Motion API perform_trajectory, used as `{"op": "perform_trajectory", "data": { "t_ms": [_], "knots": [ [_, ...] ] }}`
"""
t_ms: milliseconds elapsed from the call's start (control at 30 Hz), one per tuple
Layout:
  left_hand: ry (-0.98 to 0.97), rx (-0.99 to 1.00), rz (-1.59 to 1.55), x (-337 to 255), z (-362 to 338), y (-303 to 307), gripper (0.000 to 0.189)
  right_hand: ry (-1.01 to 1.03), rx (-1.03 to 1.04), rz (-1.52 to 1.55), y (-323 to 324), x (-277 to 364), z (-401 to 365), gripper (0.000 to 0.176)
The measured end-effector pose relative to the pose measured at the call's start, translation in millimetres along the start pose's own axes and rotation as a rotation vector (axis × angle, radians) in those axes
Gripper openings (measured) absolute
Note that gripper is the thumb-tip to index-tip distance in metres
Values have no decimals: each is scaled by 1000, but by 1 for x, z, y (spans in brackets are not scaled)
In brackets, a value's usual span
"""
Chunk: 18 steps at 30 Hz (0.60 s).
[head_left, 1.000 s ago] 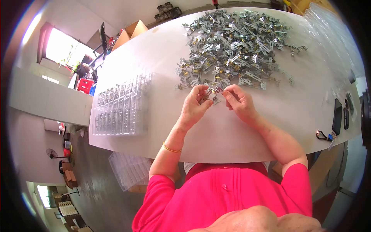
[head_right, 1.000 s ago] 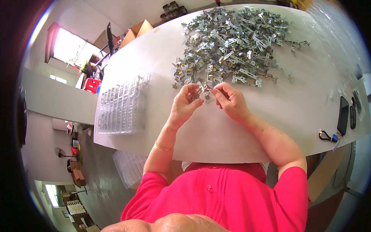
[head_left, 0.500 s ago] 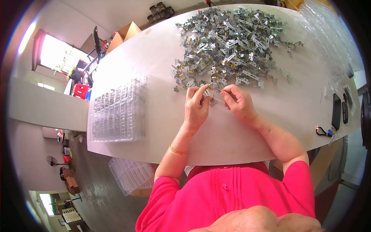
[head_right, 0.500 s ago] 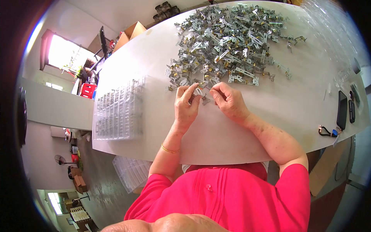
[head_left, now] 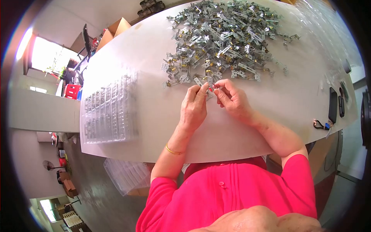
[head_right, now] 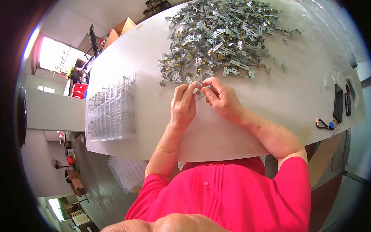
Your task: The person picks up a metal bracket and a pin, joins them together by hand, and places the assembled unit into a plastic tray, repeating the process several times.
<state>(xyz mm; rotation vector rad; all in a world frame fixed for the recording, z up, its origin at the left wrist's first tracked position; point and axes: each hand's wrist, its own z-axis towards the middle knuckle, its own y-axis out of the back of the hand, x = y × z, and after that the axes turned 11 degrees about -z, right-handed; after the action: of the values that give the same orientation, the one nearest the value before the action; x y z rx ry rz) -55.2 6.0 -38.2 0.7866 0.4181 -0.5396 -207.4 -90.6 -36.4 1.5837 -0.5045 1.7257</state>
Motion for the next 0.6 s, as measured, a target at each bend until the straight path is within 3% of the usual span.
{"op": "perform_trajectory", "data": {
  "t_ms": [67, 133, 267, 367, 433, 467, 533, 600],
  "knots": [
    [-31, -5, 14, 1, 0, 0, 42, 22, -15, -58, -1, -2, 1, 13],
    [-60, 11, 83, 1, -1, 1, 41, 238, -162, -256, -1, -1, 3, 6],
    [-129, 69, 124, -5, 2, 1, 40, 331, -230, -382, 6, -2, 6, 6],
    [21, -10, -98, -9, 2, -1, 37, 252, -309, -249, 8, 0, 7, 8],
    [427, -55, -467, 0, -2, 1, 36, 92, -214, 23, 9, 4, 7, 9],
    [425, -48, -472, 5, -5, 1, 36, 89, -222, 21, 9, 3, 6, 9],
    [622, -123, -917, 13, -10, 0, 35, 65, -95, -34, 8, 1, 5, 11],
    [640, -119, -920, 10, -7, 3, 35, 42, -81, -48, 4, -1, 4, 11]
  ]
}}
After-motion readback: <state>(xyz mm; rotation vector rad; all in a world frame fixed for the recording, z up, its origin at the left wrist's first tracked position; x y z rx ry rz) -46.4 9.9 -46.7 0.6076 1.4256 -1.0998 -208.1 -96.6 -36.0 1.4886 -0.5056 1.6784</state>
